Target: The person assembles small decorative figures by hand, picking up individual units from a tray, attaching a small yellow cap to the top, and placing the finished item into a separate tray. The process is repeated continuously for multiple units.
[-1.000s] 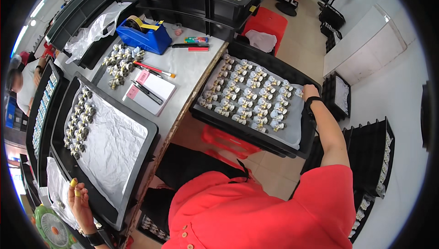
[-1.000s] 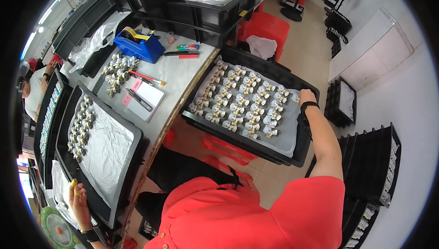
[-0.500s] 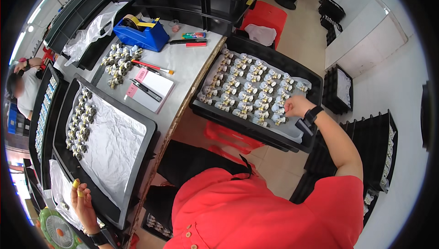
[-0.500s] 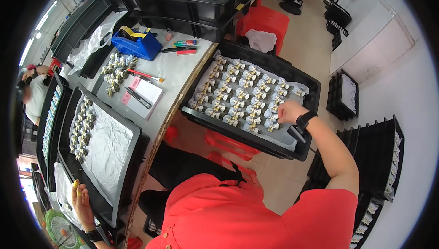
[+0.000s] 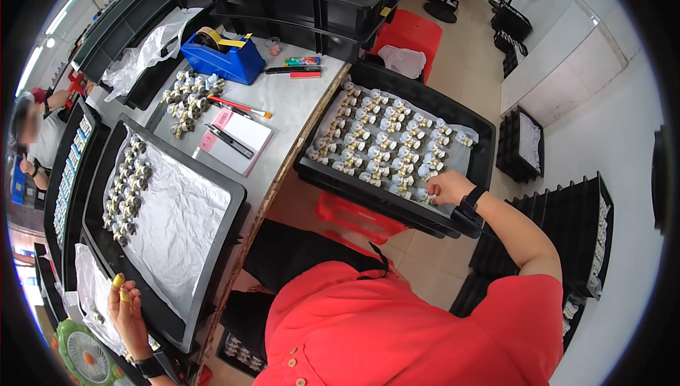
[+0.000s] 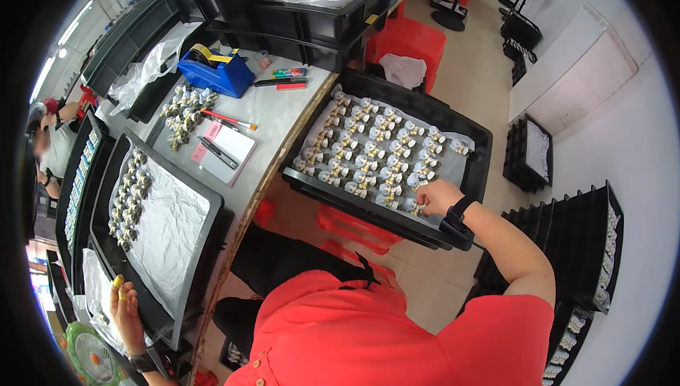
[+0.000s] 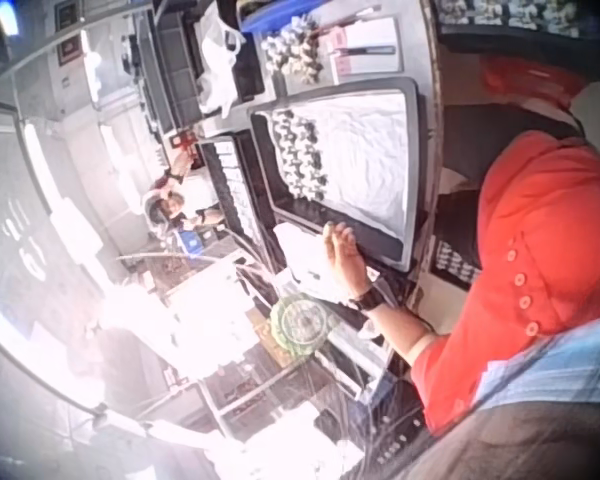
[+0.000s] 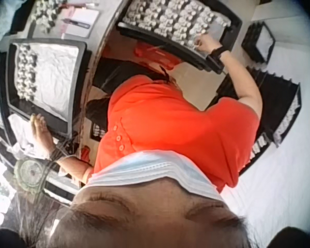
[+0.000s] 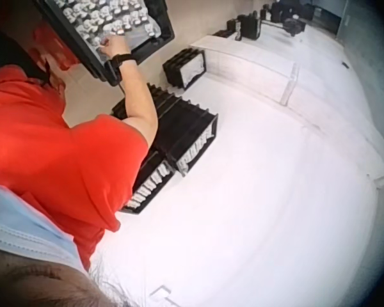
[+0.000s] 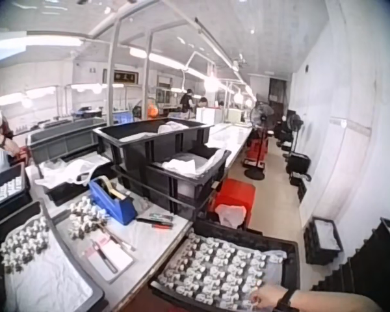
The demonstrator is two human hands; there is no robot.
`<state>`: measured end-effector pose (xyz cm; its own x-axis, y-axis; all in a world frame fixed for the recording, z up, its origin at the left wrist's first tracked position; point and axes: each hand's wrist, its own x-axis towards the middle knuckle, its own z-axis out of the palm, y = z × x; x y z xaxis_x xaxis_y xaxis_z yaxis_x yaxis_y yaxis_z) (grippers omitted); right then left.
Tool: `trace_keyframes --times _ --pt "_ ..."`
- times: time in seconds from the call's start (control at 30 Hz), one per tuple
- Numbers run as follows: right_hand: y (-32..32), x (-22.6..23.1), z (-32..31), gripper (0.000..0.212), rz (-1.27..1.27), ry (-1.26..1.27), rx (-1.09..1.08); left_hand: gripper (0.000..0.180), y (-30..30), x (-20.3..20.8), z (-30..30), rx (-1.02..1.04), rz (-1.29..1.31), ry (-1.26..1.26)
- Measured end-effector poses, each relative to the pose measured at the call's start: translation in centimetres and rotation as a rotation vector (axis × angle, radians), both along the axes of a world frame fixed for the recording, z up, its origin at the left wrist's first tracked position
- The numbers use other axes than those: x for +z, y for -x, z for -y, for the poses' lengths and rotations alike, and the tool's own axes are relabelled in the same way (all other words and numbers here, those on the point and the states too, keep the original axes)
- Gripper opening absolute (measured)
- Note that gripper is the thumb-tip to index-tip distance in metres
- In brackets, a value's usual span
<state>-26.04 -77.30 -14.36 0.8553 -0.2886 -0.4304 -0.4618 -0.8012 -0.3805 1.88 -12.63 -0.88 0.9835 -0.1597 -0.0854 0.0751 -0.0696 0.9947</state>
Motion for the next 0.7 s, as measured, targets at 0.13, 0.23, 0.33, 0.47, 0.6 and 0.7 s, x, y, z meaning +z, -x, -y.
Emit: trace_keyframes --times 0.13,0.23,0.33,0.47,0.6,0.7 --pt "0.0 0.6 0.5 0.02 -0.025 -0.172 -0.018 0.039 0.2 0.2 0.0 0.006 -0.002 -0.011" --pt "-0.4 0.8 0.9 0.019 0.115 -0.037 -0.227 0.04 0.1 0.2 0.0 -0.004 -0.006 -0.014" --pt "-0.9 1.6 -0.2 0.017 0.192 0.226 -0.185 0.039 0.2 0.1 0.1 0.005 0.0 -0.01" --pt "-0.7 0.4 -0.1 0.018 0.166 0.292 -0.15 0.038 0.2 0.1 0.3 0.001 0.018 -0.005" --pt "-1.0 0.7 0.1 0.017 0.112 0.306 -0.124 0.038 0.1 0.0 0.0 0.003 0.012 0.001" --pt "-0.8 0.0 0.4 0.017 0.116 0.32 -0.123 0.038 0.1 -0.1 0.1 -0.001 0.01 0.006"
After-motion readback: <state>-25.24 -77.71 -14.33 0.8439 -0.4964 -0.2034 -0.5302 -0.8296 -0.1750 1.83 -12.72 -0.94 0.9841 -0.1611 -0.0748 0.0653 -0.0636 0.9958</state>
